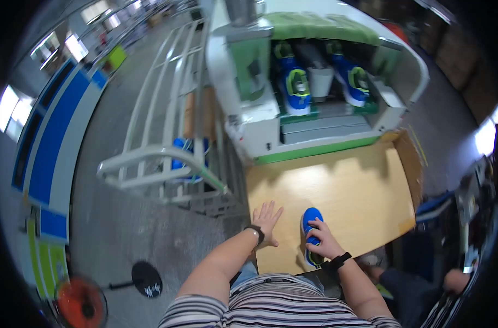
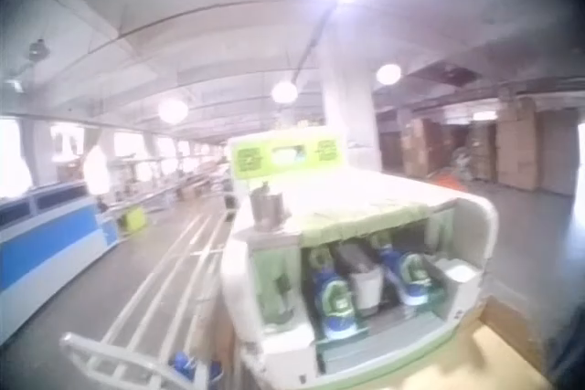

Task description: Inspecting sneakers and placing them onto a conveyor belt for heat treatment or drying.

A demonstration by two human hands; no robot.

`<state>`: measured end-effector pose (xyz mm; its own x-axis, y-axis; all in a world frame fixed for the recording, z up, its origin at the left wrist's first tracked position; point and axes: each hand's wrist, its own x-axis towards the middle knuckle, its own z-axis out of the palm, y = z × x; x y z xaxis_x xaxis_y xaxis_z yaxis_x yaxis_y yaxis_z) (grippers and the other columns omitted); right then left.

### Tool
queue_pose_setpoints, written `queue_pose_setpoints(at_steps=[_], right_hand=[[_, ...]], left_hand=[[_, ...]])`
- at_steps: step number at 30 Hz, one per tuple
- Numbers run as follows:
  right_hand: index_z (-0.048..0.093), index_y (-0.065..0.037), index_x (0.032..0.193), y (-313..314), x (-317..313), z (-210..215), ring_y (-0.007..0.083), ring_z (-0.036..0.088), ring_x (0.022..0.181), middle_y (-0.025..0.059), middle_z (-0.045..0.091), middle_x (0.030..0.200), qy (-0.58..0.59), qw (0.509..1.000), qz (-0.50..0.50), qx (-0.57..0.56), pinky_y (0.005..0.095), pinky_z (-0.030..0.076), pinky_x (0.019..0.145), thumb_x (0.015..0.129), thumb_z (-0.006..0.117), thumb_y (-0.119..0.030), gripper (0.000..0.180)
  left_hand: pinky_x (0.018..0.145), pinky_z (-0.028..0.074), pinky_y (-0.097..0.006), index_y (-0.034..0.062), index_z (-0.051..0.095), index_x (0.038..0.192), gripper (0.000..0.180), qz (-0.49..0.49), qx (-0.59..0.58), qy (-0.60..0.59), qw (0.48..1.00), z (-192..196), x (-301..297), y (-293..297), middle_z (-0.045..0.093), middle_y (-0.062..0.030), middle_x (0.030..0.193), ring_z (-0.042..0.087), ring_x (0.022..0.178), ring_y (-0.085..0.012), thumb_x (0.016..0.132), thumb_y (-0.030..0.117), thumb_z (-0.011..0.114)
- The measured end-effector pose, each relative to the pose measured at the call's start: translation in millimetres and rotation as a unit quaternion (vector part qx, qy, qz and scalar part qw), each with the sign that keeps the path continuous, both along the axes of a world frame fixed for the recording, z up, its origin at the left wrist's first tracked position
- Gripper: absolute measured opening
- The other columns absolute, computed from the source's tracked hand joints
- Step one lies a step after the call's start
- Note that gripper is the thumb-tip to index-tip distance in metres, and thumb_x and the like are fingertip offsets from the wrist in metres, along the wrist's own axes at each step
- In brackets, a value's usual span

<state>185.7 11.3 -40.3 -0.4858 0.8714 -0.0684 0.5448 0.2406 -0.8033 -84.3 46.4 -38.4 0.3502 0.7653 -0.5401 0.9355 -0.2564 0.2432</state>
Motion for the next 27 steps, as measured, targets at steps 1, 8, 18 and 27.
queue_pose_setpoints(at_steps=[1,8,18,27], right_hand=[[0.064,-0.011,0.109,-13,-3,3,0.0418,0.037,0.135,0.0217,0.043,0.141,-0.058,0.996,-0.055,0.030,0.0523,0.031,0.112,0.069,0.079,-0.024,0.045],[0.042,0.001,0.139,-88,-40,3,0.0390,0.055,0.119,0.0257,0.058,0.126,0.008,0.917,-0.399,-0.019,0.0420,0.043,0.103,0.076,0.078,-0.025,0.077],[0.036,-0.012,0.148,-241,-101,-66,0.0377,0.050,0.125,0.0198,0.044,0.145,-0.073,0.794,-0.601,-0.052,0.0437,0.041,0.106,0.093,0.052,-0.020,0.058],[0.073,-0.005,0.106,-497,-155,-170,0.0324,0.065,0.108,0.0196,0.068,0.115,-0.230,0.679,-0.477,-0.508,0.0460,0.052,0.086,0.083,0.054,-0.027,0.037]], left_hand=[[0.117,0.006,-0.059,0.0181,0.003,0.157,0.133,-0.014,0.003,-0.003,1.000,2,0,2,-0.006,-0.0220,0.162,-0.003,0.149,-0.0423,0.060,0.052,0.087],[0.117,0.005,-0.059,0.0117,0.002,0.157,0.138,-0.068,0.002,0.044,0.997,-6,-2,1,-0.004,-0.0256,0.161,-0.004,0.149,-0.0431,0.058,0.068,0.081],[0.115,0.014,-0.062,0.0126,-0.014,0.155,0.144,-0.126,0.042,0.101,0.986,-40,-2,-7,-0.013,-0.0295,0.158,-0.008,0.146,-0.0487,0.060,0.071,0.078],[0.112,0.002,-0.068,0.0015,-0.004,0.154,0.141,-0.217,0.066,0.103,0.968,-71,-10,16,-0.006,-0.0375,0.155,-0.005,0.144,-0.0549,0.063,0.096,0.046]])
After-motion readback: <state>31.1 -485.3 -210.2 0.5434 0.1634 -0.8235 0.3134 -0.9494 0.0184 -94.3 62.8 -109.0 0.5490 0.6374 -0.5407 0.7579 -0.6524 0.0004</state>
